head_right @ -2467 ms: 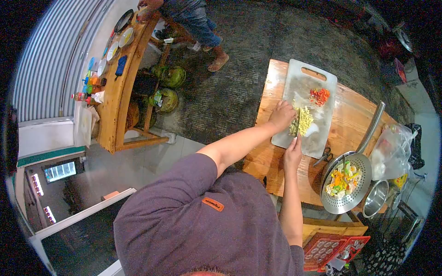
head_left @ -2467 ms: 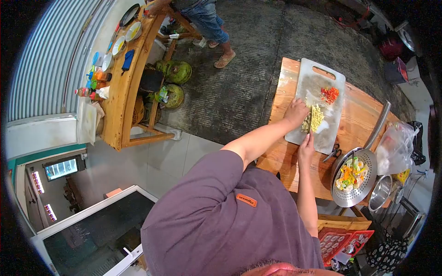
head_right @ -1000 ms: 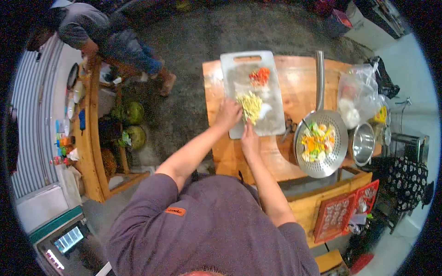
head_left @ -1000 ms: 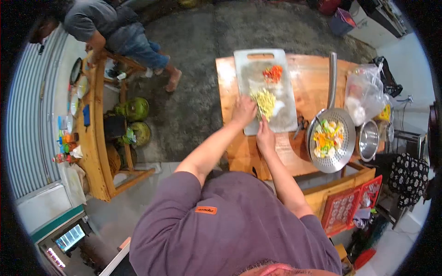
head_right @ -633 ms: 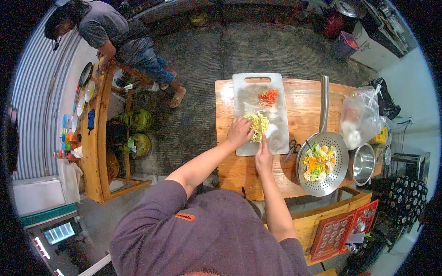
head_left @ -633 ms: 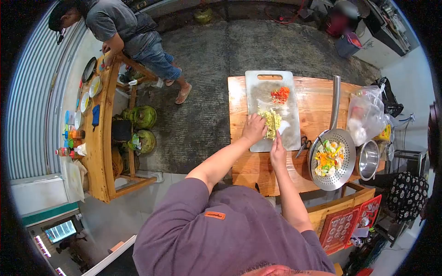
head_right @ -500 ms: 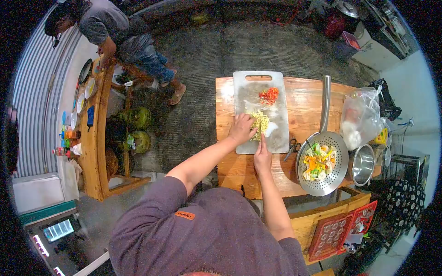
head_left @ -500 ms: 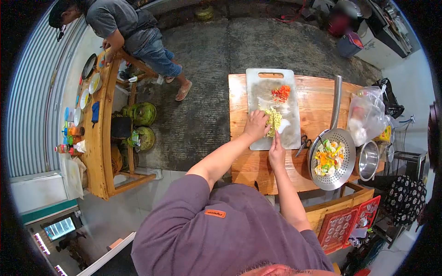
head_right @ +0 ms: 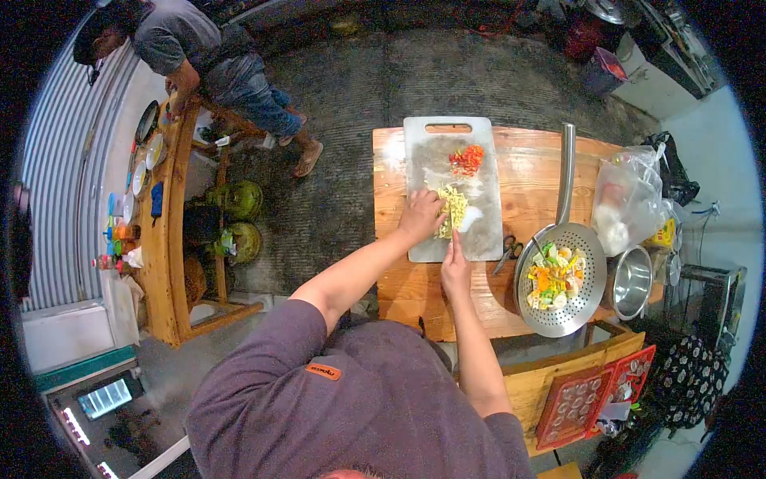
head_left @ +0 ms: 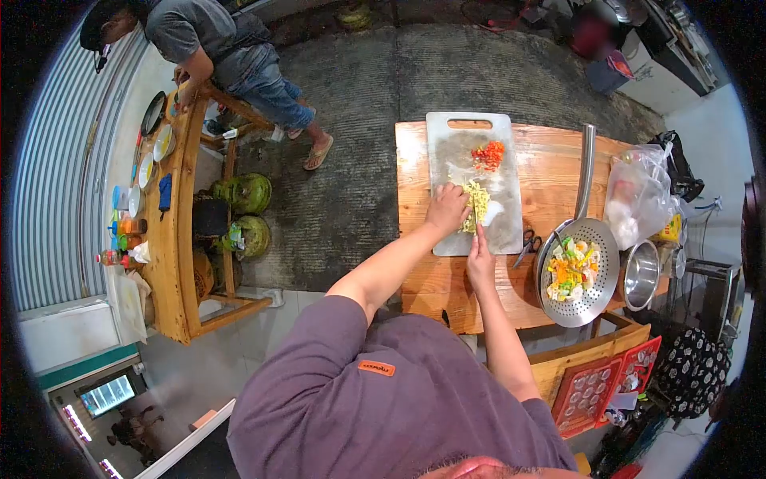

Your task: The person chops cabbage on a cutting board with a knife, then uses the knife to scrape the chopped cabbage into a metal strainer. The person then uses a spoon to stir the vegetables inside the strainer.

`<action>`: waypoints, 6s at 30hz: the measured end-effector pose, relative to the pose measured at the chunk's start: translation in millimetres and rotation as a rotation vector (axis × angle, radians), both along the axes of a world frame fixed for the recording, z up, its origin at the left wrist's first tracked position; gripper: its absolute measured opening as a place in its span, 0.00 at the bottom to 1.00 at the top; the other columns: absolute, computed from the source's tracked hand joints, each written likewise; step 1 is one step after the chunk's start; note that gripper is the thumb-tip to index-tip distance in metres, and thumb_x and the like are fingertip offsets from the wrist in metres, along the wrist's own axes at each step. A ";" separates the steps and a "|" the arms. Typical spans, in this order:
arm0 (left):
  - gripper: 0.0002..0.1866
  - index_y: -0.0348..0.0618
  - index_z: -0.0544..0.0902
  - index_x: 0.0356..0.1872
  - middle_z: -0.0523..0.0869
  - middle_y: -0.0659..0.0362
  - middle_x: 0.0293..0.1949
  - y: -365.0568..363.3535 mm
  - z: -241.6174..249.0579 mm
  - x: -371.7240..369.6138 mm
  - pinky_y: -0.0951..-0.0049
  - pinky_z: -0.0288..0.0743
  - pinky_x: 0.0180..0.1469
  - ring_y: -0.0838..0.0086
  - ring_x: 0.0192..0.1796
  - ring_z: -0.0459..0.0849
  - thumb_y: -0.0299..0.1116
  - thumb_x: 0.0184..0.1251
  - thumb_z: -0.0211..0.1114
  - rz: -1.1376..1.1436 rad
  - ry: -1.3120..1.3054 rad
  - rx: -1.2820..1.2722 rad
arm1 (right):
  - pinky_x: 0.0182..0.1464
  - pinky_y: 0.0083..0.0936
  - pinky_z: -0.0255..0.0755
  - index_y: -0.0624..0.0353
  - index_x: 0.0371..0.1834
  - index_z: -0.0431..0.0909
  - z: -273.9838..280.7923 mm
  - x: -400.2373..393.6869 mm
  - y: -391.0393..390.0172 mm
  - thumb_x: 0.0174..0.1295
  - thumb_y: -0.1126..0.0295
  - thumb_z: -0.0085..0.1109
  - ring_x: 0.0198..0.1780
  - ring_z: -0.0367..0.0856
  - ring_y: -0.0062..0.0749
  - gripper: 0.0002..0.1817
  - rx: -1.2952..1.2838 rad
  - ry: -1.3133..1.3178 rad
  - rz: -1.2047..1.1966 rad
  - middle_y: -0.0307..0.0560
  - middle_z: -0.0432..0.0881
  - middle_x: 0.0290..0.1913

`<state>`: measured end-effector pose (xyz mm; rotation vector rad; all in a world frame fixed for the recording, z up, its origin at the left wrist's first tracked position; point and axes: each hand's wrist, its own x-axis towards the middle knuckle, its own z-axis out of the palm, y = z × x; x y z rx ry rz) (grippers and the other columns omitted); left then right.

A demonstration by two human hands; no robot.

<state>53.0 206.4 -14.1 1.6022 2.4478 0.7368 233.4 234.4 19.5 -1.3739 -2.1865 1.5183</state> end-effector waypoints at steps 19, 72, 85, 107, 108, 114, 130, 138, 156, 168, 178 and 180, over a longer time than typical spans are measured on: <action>0.14 0.46 0.90 0.47 0.84 0.55 0.48 5.0 13.4 -1.7 0.55 0.68 0.65 0.58 0.60 0.77 0.42 0.66 0.73 0.006 0.026 -0.097 | 0.65 0.39 0.76 0.44 0.83 0.68 -10.4 1.1 20.0 0.86 0.57 0.44 0.65 0.85 0.53 0.26 0.089 0.004 -0.009 0.64 0.84 0.66; 0.18 0.46 0.90 0.53 0.85 0.56 0.48 28.3 10.3 -12.6 0.55 0.70 0.64 0.59 0.60 0.78 0.43 0.66 0.74 0.028 0.027 -0.016 | 0.53 0.50 0.80 0.40 0.78 0.73 -17.2 5.5 41.4 0.83 0.56 0.47 0.52 0.87 0.66 0.23 0.209 -0.020 -0.066 0.69 0.88 0.47; 0.13 0.50 0.93 0.47 0.87 0.60 0.47 34.6 4.7 -13.7 0.55 0.67 0.65 0.62 0.60 0.80 0.42 0.67 0.73 -0.097 0.051 -0.063 | 0.59 0.45 0.79 0.41 0.78 0.75 2.9 12.1 40.5 0.83 0.54 0.47 0.59 0.86 0.63 0.23 0.058 -0.008 -0.092 0.68 0.88 0.54; 0.09 0.53 0.93 0.46 0.88 0.63 0.44 22.6 1.7 -8.6 0.58 0.69 0.61 0.64 0.56 0.82 0.38 0.67 0.71 -0.002 0.057 0.109 | 0.61 0.43 0.78 0.43 0.78 0.74 -9.9 -1.9 39.6 0.84 0.53 0.47 0.60 0.87 0.58 0.24 0.083 0.059 -0.049 0.66 0.88 0.55; 0.09 0.53 0.93 0.46 0.88 0.63 0.44 23.2 2.4 -8.5 0.58 0.69 0.61 0.64 0.56 0.82 0.38 0.67 0.71 -0.005 0.057 0.107 | 0.61 0.43 0.78 0.43 0.78 0.74 -5.3 -2.2 36.3 0.84 0.53 0.47 0.60 0.87 0.58 0.24 0.081 0.059 -0.052 0.66 0.88 0.55; 0.10 0.54 0.93 0.47 0.88 0.63 0.45 26.2 6.9 -9.2 0.58 0.69 0.61 0.65 0.57 0.82 0.38 0.67 0.71 -0.035 0.111 -0.031 | 0.59 0.45 0.79 0.41 0.78 0.73 1.5 -11.8 27.4 0.84 0.55 0.46 0.58 0.86 0.62 0.23 0.109 -0.191 -0.011 0.68 0.88 0.53; 0.11 0.49 0.92 0.48 0.86 0.60 0.47 0.8 6.3 -9.1 0.55 0.68 0.64 0.63 0.58 0.82 0.36 0.67 0.71 -0.032 0.011 0.143 | 0.58 0.48 0.79 0.43 0.77 0.73 3.4 10.0 30.3 0.84 0.55 0.45 0.57 0.86 0.64 0.23 0.130 -0.050 -0.029 0.66 0.89 0.51; 0.10 0.48 0.91 0.47 0.86 0.61 0.47 -4.8 -0.7 -21.4 0.55 0.69 0.64 0.63 0.59 0.81 0.34 0.66 0.71 -0.013 -0.012 0.170 | 0.64 0.45 0.77 0.44 0.77 0.74 20.0 0.0 29.4 0.84 0.55 0.45 0.65 0.83 0.62 0.23 0.011 -0.195 0.031 0.67 0.86 0.60; 0.06 0.55 0.94 0.39 0.87 0.67 0.43 3.2 -14.5 -10.6 0.58 0.69 0.59 0.67 0.55 0.81 0.40 0.65 0.73 0.050 0.046 0.072 | 0.58 0.47 0.79 0.47 0.78 0.73 2.7 -7.2 8.8 0.84 0.55 0.45 0.56 0.87 0.65 0.24 0.032 -0.182 0.035 0.69 0.88 0.50; 0.06 0.53 0.94 0.38 0.87 0.64 0.42 6.9 -6.3 -10.7 0.58 0.69 0.58 0.65 0.55 0.81 0.39 0.66 0.73 0.058 0.045 0.001 | 0.59 0.46 0.78 0.46 0.79 0.72 12.4 -10.9 7.7 0.85 0.53 0.43 0.58 0.86 0.63 0.25 0.027 -0.113 -0.002 0.70 0.88 0.50; 0.05 0.53 0.94 0.37 0.88 0.64 0.42 11.2 -8.2 -11.4 0.57 0.69 0.58 0.64 0.54 0.81 0.38 0.65 0.73 0.052 0.038 0.003 | 0.58 0.48 0.78 0.47 0.77 0.74 -2.3 -7.9 8.9 0.84 0.52 0.45 0.55 0.87 0.65 0.24 0.070 -0.099 -0.015 0.70 0.88 0.48; 0.05 0.53 0.94 0.37 0.88 0.64 0.42 10.5 -10.6 -13.2 0.57 0.70 0.58 0.63 0.54 0.81 0.38 0.65 0.73 0.058 0.047 -0.001 | 0.59 0.47 0.78 0.48 0.76 0.74 -4.1 -4.8 6.8 0.84 0.53 0.46 0.56 0.87 0.64 0.24 0.068 -0.055 -0.030 0.69 0.88 0.49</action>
